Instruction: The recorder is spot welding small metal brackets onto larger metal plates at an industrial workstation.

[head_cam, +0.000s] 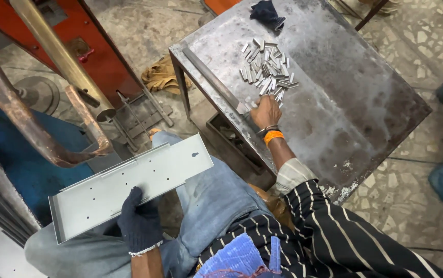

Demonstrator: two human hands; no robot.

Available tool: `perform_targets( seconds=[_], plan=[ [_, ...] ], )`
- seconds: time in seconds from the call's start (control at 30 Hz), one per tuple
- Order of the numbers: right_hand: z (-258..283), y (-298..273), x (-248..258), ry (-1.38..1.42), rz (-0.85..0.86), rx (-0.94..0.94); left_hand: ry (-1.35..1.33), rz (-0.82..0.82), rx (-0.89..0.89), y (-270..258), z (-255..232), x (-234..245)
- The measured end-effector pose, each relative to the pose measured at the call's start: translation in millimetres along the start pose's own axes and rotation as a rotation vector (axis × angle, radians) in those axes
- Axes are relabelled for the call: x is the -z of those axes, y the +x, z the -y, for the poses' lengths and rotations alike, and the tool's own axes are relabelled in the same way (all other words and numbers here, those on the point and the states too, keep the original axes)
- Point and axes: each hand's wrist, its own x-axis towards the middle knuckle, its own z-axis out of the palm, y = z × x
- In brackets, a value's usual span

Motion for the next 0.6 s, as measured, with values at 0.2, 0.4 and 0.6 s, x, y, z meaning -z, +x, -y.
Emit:
perform_targets(
  seconds=[0.2, 0.4, 0.6],
  plan=[
    [7, -15, 5, -0.003, -0.074, 0.104, 0.026, -0.016, -0.007, 1, 4, -4],
    [51, -31, 66, 0.237, -0.135, 0.115, 0.262, 0.047, -0.241, -11, 13, -2],
    [198, -120, 190, 0.679, 0.133, 0.375, 1.195, 0.210, -1.030, -27, 14, 5]
  ],
)
